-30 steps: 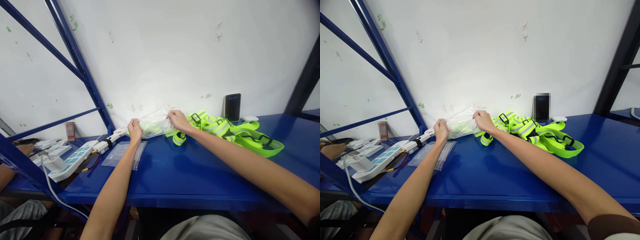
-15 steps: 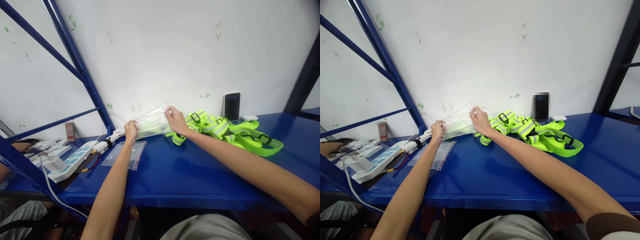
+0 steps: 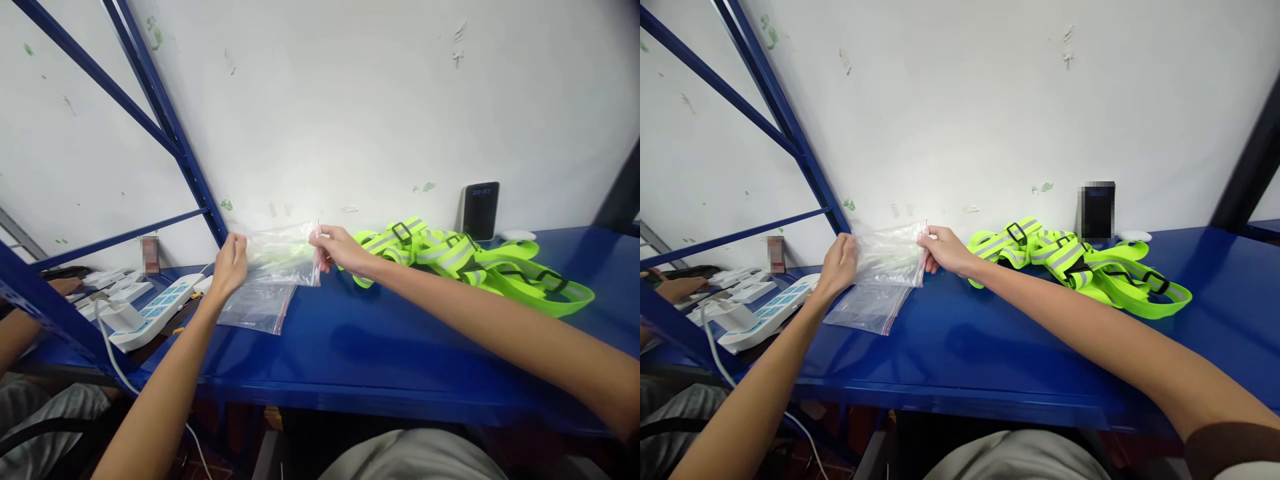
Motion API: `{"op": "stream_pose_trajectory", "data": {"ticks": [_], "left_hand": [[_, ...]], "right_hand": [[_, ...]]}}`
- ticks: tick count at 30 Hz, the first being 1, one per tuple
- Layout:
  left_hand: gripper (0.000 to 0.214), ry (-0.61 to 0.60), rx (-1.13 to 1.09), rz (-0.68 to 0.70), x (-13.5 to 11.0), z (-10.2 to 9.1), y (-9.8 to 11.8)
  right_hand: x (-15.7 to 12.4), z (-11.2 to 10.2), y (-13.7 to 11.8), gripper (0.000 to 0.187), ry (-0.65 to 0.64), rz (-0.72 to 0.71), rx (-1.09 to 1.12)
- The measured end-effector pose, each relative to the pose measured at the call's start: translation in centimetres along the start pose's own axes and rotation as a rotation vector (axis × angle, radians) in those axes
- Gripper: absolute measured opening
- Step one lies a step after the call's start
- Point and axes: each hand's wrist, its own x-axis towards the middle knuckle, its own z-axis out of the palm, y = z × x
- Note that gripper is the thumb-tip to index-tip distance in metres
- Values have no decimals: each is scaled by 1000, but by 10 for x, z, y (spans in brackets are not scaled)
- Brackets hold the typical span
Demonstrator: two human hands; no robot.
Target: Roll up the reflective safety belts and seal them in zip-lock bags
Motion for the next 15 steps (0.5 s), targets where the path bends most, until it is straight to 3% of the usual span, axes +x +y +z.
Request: {"op": "stream_pose_trajectory", "data": {"ticks": [4, 7, 9, 13, 15], "left_hand": [[22, -208, 96, -166, -21, -38, -20], [27, -390, 164, -232, -28, -58, -37], [34, -456, 273, -245, -28, -65, -46], [48, -476, 631, -325, -25, -64, -52], [54, -381, 787, -292, -25, -60, -46]], "right_hand": [[7, 10, 3, 19, -184, 27, -162], [26, 10, 19, 34, -112, -2, -756], [39, 10, 35, 32, -94, 16, -986], [52, 14, 65, 70, -96, 79, -1202], [54, 16, 73, 67, -97, 90, -1266]]}}
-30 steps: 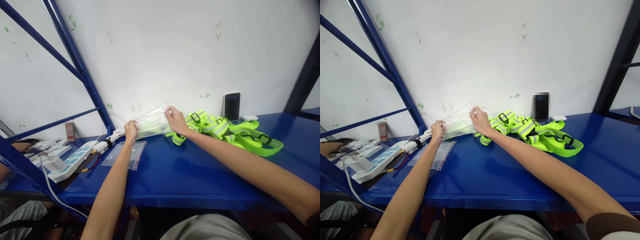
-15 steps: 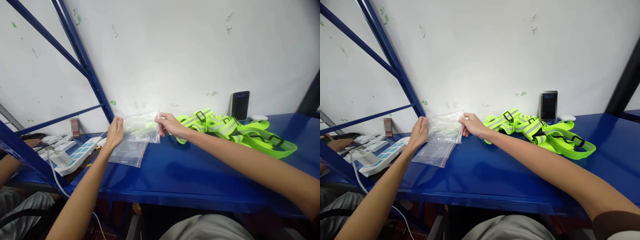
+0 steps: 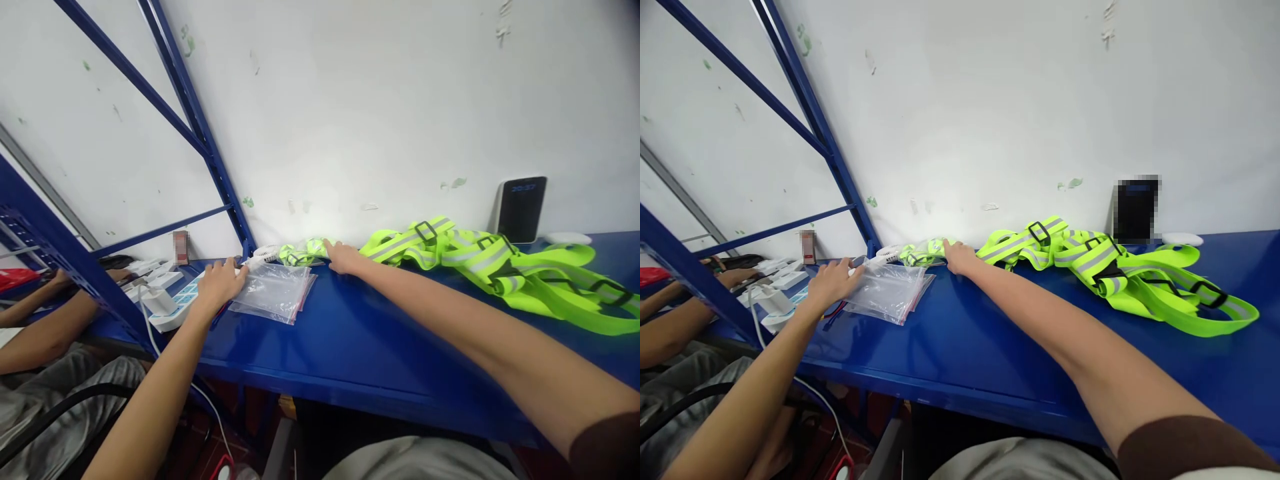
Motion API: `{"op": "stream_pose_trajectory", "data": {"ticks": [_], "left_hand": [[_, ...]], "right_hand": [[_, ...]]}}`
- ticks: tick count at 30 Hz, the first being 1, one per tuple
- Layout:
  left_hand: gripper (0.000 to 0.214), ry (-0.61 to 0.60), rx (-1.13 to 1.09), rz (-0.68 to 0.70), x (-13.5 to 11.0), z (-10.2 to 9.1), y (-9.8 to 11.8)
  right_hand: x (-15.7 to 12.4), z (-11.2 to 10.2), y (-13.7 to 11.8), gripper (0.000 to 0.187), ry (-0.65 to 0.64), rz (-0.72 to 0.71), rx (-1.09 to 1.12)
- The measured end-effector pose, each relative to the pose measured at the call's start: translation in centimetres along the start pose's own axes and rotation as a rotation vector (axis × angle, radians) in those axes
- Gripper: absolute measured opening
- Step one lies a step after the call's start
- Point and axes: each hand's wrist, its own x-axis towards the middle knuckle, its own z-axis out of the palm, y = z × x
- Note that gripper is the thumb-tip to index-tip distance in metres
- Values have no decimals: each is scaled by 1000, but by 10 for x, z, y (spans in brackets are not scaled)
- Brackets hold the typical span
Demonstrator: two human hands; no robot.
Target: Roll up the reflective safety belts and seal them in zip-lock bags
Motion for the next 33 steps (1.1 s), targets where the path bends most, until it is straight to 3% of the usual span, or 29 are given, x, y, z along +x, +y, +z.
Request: {"op": "stream_pose_trajectory", "data": {"ticks": [4, 7, 9, 12, 14, 15, 18, 21, 24, 26, 30, 33], "left_hand": [[50, 283, -10, 105, -4, -7, 25], [41, 356, -248, 264, 0, -13, 50], [39, 312, -569, 292, 6, -17, 73], [41, 80, -1190, 188, 8, -23, 114], [43, -91, -1470, 209, 4, -26, 144], [37, -91, -1535, 260, 0, -28, 159], [26, -55, -1550, 461, -14, -33, 193], [25, -166, -1513, 578, -22, -38, 211], [29, -304, -1417, 695, -28, -41, 219], [32, -326, -1308, 802, -37, -41, 222], [31, -223, -1163, 945, -66, -33, 231], [28, -103, -1130, 956, -87, -24, 240]], "right_hand": [[2, -9, 5, 49, 41, -62, -68], [-4, -32, 11, 47, 132, -81, -100], [-16, -47, 16, 51, 212, -98, -111], [-48, -63, 26, 57, 381, -199, -96], [-73, -67, 36, 55, 400, -244, -113], [-86, -67, 41, 54, 392, -240, -126], [-121, -66, 57, 54, 409, -130, -158], [-148, -65, 66, 56, 415, -63, -102], [-166, -66, 64, 49, 283, -225, 114], [-171, -68, 60, 40, 170, -321, 308], [-170, -70, 57, 56, 125, -177, 812], [-171, -71, 63, 53, 144, -105, 1038]]}}
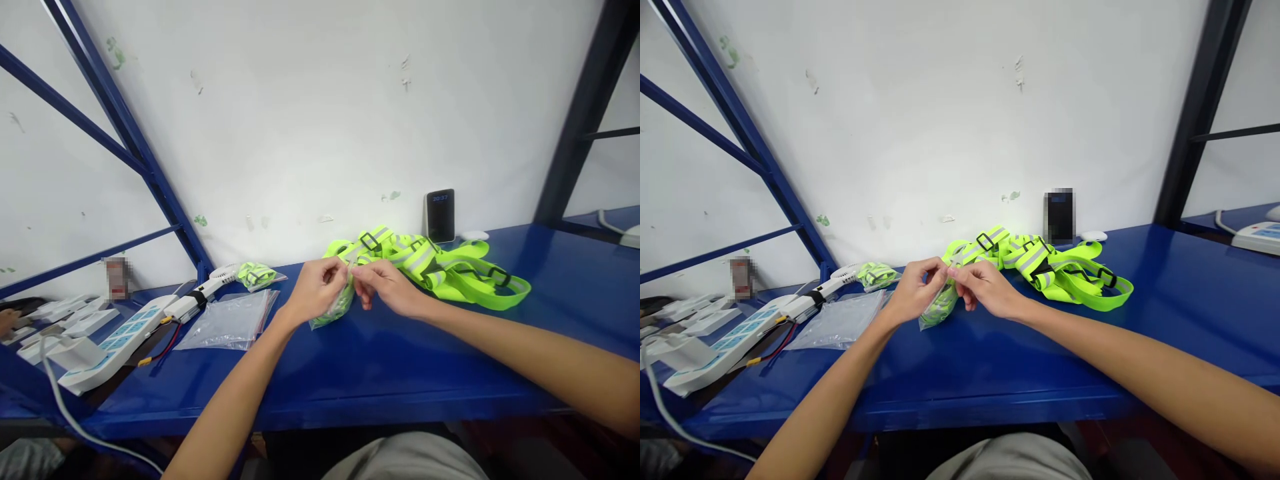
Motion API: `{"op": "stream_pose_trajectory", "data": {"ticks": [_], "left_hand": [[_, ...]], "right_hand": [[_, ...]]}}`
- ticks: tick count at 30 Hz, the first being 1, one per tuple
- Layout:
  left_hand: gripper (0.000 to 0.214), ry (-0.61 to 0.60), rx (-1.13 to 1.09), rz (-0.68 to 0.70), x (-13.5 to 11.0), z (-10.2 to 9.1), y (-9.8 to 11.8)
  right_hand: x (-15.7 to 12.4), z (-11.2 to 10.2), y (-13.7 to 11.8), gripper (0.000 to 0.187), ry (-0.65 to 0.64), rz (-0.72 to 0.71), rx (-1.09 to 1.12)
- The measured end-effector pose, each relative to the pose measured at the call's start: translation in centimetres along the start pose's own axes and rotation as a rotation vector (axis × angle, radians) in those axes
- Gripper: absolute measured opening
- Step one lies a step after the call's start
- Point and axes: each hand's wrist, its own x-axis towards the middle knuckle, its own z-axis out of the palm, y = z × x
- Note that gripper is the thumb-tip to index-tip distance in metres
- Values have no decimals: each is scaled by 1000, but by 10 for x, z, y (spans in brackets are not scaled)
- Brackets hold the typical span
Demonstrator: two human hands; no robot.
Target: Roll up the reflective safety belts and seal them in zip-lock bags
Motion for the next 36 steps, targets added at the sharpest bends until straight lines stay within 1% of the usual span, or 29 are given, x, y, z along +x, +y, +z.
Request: {"op": "stream_pose_trajectory", "data": {"ticks": [4, 7, 11, 13, 14, 17, 19, 22, 24, 25, 26, 28, 29, 30, 31, 34, 36], "left_hand": [[27, 178, 148, 38, -8, 22, 3], [29, 189, 214, 85, -12, 31, 2], [29, 188, 210, 140, -16, 38, -6], [30, 218, 164, 115, -17, 41, -12], [30, 249, 116, 79, -17, 41, -15], [33, 366, -91, -63, -14, 38, -24], [35, 418, -160, -109, -12, 33, -30], [35, 500, -82, -99, -10, 25, -39], [30, 539, 31, -104, -10, 21, -48], [27, 537, 86, -119, -10, 20, -53], [24, 515, 130, -139, -10, 20, -58], [24, 423, 175, -178, -10, 22, -68], [25, 371, 182, -189, -10, 23, -72], [26, 323, 188, -191, -10, 24, -75], [27, 282, 198, -188, -10, 26, -77], [29, 196, 238, -159, -12, 28, -77], [29, 177, 282, -137, -14, 27, -75]], "right_hand": [[-7, -8, 4, 43, -83, 0, 51], [-12, -9, 6, 39, -118, 0, 45], [-12, -8, 10, 32, -145, 4, 91], [-10, -8, 14, 32, -168, 40, 153], [-9, -8, 16, 32, -164, 59, 192], [-6, -8, 21, 33, -121, 99, 275], [-5, -7, 22, 28, -57, 103, 278], [-6, -4, 22, 28, 94, 58, 224], [-9, -4, 23, 19, 130, -9, 94], [-10, -5, 23, 15, 129, -41, 8], [-11, -6, 24, 19, 125, -65, -73], [-11, -10, 24, 37, 120, -74, -177], [-11, -11, 24, 44, 122, -67, -201], [-11, -13, 23, 47, 121, -54, -227], [-11, -14, 22, 45, 120, -39, -264], [-10, -16, 18, 22, 116, -24, -444], [-10, -16, 17, 23, 92, -58, -581]]}}
